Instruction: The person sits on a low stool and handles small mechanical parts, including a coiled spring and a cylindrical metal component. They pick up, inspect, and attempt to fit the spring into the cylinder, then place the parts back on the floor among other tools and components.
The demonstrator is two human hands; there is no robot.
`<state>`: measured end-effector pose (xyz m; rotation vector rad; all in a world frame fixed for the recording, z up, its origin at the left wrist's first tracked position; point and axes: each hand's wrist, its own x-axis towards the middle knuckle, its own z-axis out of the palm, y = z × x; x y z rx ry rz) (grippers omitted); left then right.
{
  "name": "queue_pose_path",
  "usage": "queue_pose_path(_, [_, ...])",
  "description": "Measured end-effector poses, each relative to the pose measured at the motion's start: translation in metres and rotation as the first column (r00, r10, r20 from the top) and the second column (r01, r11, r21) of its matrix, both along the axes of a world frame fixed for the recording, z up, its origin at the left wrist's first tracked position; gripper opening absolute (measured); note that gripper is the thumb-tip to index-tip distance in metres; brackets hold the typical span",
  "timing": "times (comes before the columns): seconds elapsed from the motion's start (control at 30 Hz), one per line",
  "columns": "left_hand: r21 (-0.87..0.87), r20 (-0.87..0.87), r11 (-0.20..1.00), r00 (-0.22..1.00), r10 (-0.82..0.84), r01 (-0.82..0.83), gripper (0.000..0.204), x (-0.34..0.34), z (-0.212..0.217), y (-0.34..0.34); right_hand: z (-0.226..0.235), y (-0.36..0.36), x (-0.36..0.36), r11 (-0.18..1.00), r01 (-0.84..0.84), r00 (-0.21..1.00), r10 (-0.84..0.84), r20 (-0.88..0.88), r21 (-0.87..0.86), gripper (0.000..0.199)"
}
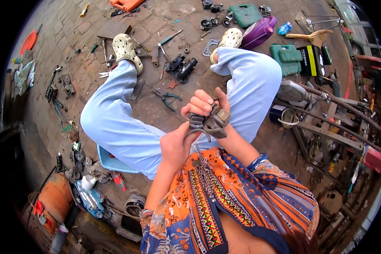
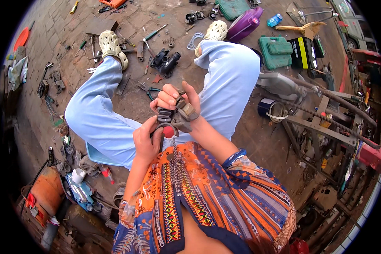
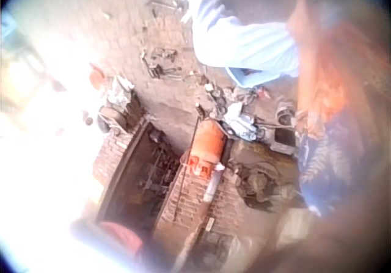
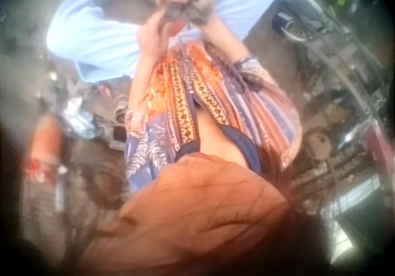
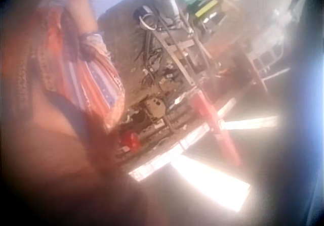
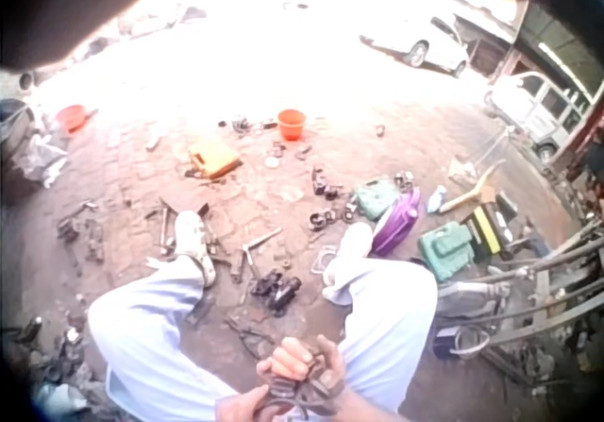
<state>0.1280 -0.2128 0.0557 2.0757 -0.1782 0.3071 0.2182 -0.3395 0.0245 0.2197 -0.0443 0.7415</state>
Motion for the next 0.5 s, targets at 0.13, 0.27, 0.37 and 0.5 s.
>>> queue_pose_path(0.13, [-0.044,-0.044,0.997,0.997,0.068,-0.070,0.036,-0.006,-0.012,0.002,0.016,0.002,-0.005,0.948,-0.074,0.993,0.040,-0.115,-0.311,0.049])
queue_pose_path(0.27, [0.194,0.157,0.978,0.987,0.044,-0.074,0.032,-0.002,-0.010,0.020,0.006,-0.012,-0.007,0.830,-0.305,0.952,0.260,-0.160,-0.467,0.066])
queue_pose_path(0.37, [0.452,0.202,0.889,0.963,-0.180,0.071,0.030,0.007,0.007,0.043,0.005,-0.022,-0.010,0.803,-0.388,0.920,0.369,-0.135,-0.452,0.072])
queue_pose_path(0.5, [0.595,0.147,0.774,0.918,-0.368,0.215,0.029,0.012,0.030,0.053,0.006,-0.024,-0.013,0.813,-0.284,0.932,0.358,0.053,-0.508,0.062])
